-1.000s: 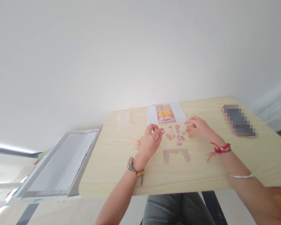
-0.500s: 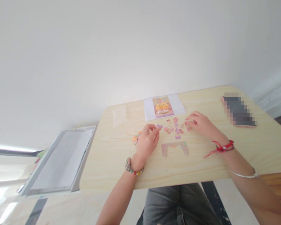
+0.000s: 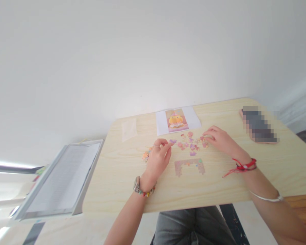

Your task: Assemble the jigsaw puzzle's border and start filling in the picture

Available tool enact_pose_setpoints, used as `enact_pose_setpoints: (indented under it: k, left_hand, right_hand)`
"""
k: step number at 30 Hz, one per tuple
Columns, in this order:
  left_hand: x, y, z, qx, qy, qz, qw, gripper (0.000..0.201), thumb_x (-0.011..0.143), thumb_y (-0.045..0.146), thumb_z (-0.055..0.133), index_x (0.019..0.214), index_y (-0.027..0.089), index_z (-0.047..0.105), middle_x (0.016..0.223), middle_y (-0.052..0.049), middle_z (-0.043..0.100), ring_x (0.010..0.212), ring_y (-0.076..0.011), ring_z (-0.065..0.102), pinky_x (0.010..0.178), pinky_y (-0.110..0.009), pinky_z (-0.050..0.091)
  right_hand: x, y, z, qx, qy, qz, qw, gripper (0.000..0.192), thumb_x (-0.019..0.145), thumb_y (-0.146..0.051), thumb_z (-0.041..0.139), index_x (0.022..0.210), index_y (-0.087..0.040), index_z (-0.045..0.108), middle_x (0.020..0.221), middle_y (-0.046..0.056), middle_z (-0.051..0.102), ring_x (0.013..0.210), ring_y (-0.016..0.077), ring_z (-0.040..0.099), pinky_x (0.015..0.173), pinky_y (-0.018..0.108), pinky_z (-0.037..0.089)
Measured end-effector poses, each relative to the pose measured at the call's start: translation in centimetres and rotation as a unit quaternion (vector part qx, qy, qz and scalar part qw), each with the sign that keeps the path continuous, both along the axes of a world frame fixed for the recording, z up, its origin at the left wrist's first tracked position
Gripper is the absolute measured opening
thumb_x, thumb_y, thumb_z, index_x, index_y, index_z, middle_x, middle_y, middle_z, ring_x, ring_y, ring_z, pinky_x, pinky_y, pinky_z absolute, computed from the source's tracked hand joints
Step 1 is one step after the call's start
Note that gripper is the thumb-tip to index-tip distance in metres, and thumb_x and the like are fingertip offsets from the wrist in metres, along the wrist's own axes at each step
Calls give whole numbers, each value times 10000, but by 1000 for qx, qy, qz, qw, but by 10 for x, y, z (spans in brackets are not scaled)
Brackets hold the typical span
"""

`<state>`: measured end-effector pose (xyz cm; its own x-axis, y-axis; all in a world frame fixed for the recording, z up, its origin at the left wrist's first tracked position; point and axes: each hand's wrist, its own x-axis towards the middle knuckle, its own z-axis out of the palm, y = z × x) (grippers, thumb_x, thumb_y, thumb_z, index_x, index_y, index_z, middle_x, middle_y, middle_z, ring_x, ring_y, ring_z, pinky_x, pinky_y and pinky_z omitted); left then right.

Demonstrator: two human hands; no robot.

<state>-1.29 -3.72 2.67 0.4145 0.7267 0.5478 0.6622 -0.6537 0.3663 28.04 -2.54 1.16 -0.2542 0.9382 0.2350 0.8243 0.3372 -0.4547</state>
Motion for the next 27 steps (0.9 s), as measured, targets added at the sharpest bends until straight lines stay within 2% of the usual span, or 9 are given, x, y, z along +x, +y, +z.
enact_pose_setpoints:
  k: [6,16,27]
  left_hand:
    - [0,-1,0,-7,4,3,1000,211,873,152,452,1014,201,602,965,-70,523,809,-141,553,672,-271,498]
    - [-1,-1,1,-6,-2,2,1000,202,872,150,450,996,186,606,965,-76,518,819,-149,553,694,-285,496]
    - [-1,0,1,-17,1,0,1000,216,868,148,450,1020,202,594,965,-71,515,834,-153,563,709,-290,503]
  right_hand:
    - [0,3,-4,-32,-8,20,999,203,841,-230,458,833,-216,660,920,68,569,874,209,584,806,345,456]
    - [-1,2,-3,-37,-1,-10,999,134,830,-271,469,834,-197,581,892,65,558,847,211,580,782,354,450]
    - [-2,1,-2,-27,2,-31,999,142,832,-285,468,827,-207,587,892,66,559,844,219,583,759,363,460]
